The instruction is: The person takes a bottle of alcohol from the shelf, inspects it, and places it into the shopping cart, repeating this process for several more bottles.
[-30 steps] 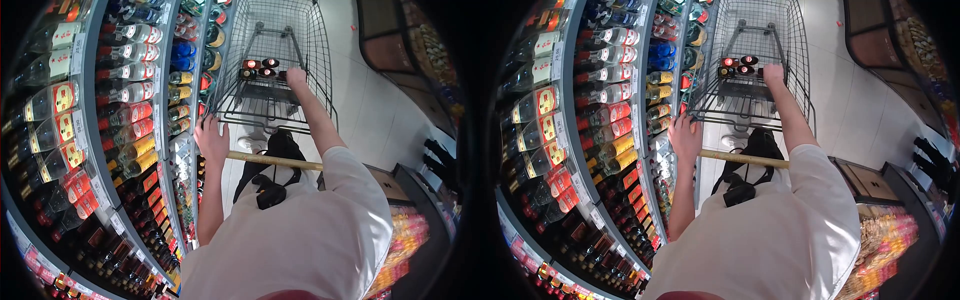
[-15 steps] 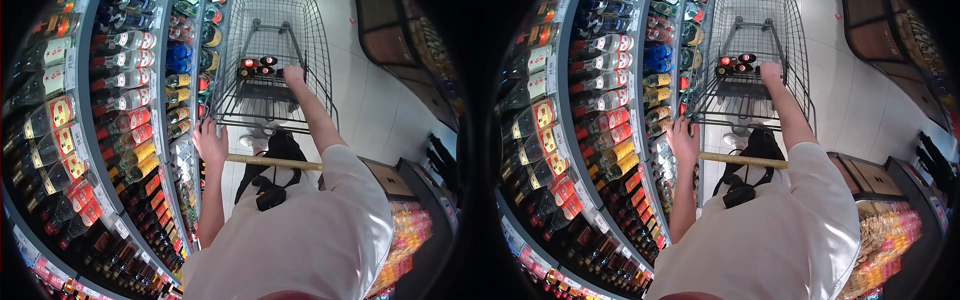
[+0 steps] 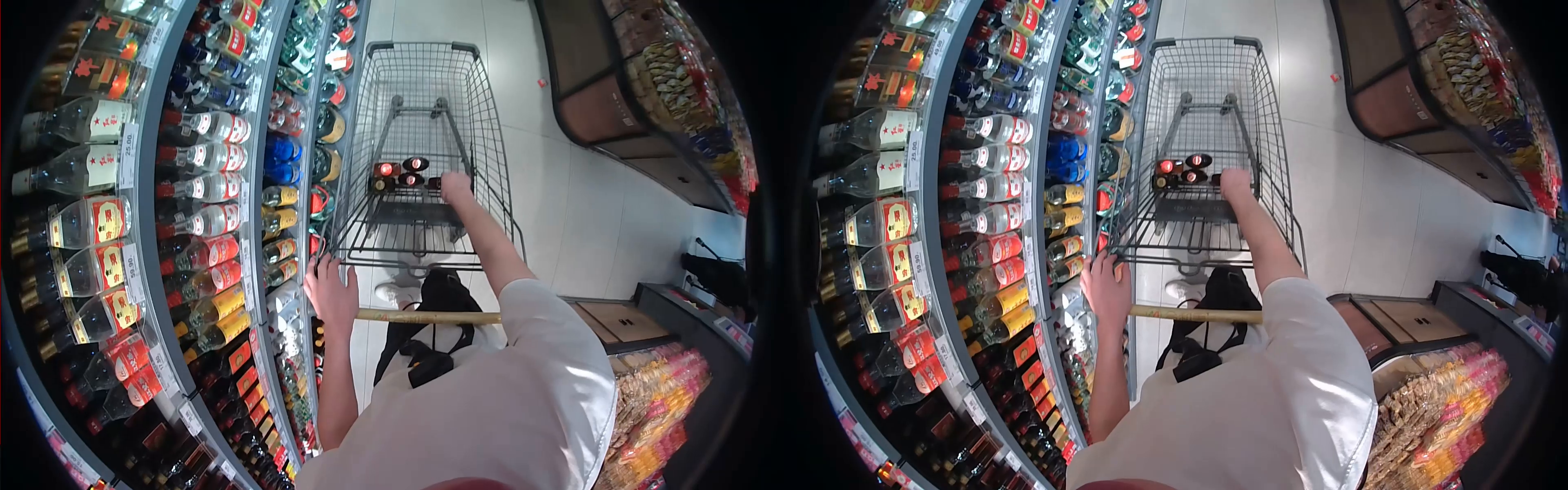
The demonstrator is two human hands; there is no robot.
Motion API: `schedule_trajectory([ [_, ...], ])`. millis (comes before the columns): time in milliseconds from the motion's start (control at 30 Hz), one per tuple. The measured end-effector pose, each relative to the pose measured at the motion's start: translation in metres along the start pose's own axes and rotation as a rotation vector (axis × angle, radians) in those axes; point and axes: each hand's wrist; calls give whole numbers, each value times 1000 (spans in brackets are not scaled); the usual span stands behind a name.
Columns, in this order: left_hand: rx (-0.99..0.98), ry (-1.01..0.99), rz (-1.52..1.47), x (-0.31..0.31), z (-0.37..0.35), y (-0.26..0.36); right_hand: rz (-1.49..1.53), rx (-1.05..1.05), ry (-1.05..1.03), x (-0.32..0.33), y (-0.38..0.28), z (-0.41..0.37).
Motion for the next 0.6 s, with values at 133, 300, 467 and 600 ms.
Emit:
schedule_trajectory([
  [133, 2, 9, -5, -1, 1, 0, 16, 14, 41, -1, 2, -6],
  [300, -26, 55, -13, -4, -1, -4, 23, 30, 44, 7, 9, -18],
  [467, -55, 79, -35, -7, -4, -8, -3, 32, 57, 8, 24, -36],
  [600, -114, 145, -40, -18, -7, -21, -19, 60, -3, 20, 32, -55],
])
Point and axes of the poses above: each hand's wrist, its own z-axis towards the middle knuckle, its own x-axis out of the back of the hand, y = z × x, and after that the axes turned 11 degrees about -z, right-handed
